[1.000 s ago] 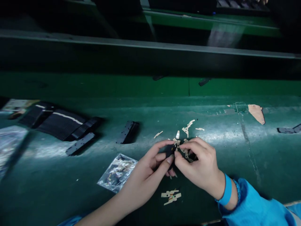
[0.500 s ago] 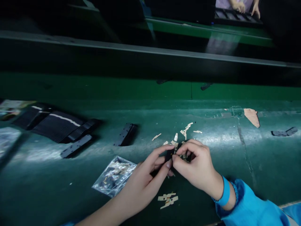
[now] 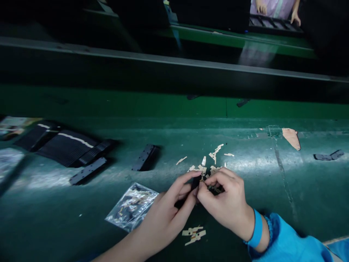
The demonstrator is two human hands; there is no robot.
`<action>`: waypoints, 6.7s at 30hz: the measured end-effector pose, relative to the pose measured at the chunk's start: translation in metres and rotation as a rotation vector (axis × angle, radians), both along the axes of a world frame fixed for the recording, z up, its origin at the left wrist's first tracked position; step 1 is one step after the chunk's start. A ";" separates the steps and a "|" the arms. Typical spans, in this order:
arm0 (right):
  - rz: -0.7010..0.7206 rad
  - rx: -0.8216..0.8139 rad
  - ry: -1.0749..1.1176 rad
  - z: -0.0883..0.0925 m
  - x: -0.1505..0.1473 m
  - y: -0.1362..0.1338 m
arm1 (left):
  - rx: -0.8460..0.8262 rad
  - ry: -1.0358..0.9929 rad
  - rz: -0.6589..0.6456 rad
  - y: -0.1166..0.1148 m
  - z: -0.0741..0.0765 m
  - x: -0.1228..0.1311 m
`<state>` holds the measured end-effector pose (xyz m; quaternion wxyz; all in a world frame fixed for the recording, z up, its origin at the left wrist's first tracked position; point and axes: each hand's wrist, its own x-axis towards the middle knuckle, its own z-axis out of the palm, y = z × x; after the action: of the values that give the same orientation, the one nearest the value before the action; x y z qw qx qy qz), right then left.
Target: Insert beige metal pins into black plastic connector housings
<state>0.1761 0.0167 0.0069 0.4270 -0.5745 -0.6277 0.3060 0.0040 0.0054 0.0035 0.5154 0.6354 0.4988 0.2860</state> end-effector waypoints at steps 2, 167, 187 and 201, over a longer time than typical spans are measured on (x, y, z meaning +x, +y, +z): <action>-0.001 0.016 -0.005 0.001 -0.001 -0.001 | 0.042 0.017 -0.007 -0.001 -0.002 0.000; 0.221 -0.343 0.208 0.009 0.017 0.007 | -0.846 -0.842 0.058 0.013 -0.010 -0.004; 0.268 -0.354 0.419 0.001 0.020 0.012 | -0.318 -0.319 0.004 0.006 -0.006 -0.013; -0.264 -0.459 -0.289 0.033 0.183 0.029 | -0.112 0.006 0.095 0.016 -0.008 -0.015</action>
<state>0.3586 0.0453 0.0402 0.2281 -0.7702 -0.5164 0.2967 -0.0109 0.0217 -0.0047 0.5346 0.5820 0.5450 0.2800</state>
